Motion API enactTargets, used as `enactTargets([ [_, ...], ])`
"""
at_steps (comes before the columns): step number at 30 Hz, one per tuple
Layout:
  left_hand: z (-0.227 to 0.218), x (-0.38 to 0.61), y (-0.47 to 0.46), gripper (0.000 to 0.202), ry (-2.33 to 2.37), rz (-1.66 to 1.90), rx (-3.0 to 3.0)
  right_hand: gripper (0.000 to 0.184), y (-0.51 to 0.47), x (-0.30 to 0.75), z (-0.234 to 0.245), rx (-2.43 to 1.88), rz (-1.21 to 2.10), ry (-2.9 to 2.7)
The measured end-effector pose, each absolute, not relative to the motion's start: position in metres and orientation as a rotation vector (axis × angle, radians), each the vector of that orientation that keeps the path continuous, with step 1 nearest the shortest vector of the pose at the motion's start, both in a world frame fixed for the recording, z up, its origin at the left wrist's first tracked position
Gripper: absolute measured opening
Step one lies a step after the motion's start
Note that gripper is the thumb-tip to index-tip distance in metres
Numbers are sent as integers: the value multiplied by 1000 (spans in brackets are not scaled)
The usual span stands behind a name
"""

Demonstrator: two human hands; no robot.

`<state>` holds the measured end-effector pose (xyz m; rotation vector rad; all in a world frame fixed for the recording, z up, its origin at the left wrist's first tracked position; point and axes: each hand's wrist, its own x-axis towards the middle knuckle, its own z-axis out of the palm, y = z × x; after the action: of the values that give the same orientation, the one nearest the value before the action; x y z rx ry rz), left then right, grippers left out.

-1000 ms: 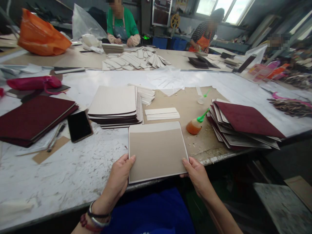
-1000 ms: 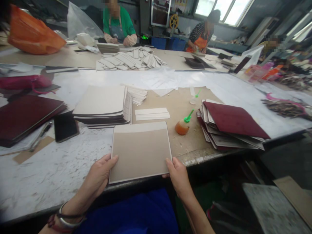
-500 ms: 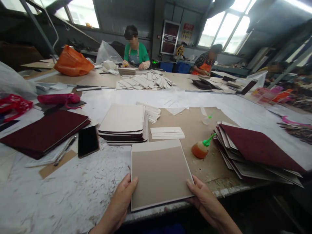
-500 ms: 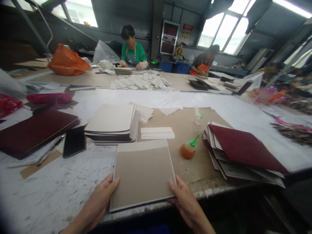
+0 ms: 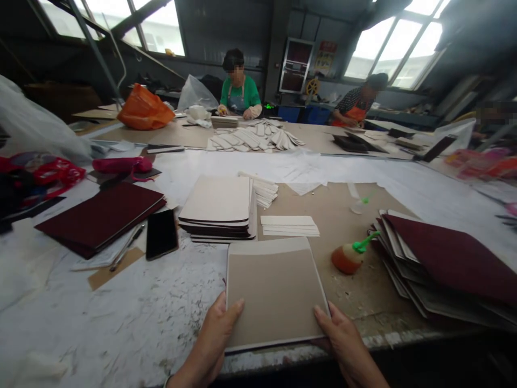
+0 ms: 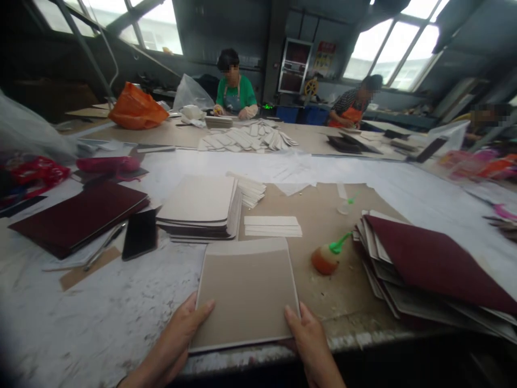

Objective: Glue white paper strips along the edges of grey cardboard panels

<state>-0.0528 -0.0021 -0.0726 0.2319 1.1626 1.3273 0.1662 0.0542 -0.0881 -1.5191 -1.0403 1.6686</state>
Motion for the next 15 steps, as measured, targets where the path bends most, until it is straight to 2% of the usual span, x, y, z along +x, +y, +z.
enactTargets([
  [2,-74,-52,-2,59,1191,1303,187,43,59,174,-85,-1569,1598,-1236],
  [3,-75,-51,-2,60,1202,1293,161,41,63,182,-83,-1629,1463,-1360],
  [6,-83,-49,-5,62,1250,1299,78,38,82,217,-77,-1851,787,-1570],
  [8,-90,-47,-10,61,1289,1310,23,37,99,239,-76,-1891,521,-1522],
  [13,-107,-34,-22,55,1368,1286,-57,76,151,250,-89,-1706,528,-1501],
  [15,-109,-27,-23,53,1356,1270,-55,79,167,242,-98,-1702,497,-1549],
])
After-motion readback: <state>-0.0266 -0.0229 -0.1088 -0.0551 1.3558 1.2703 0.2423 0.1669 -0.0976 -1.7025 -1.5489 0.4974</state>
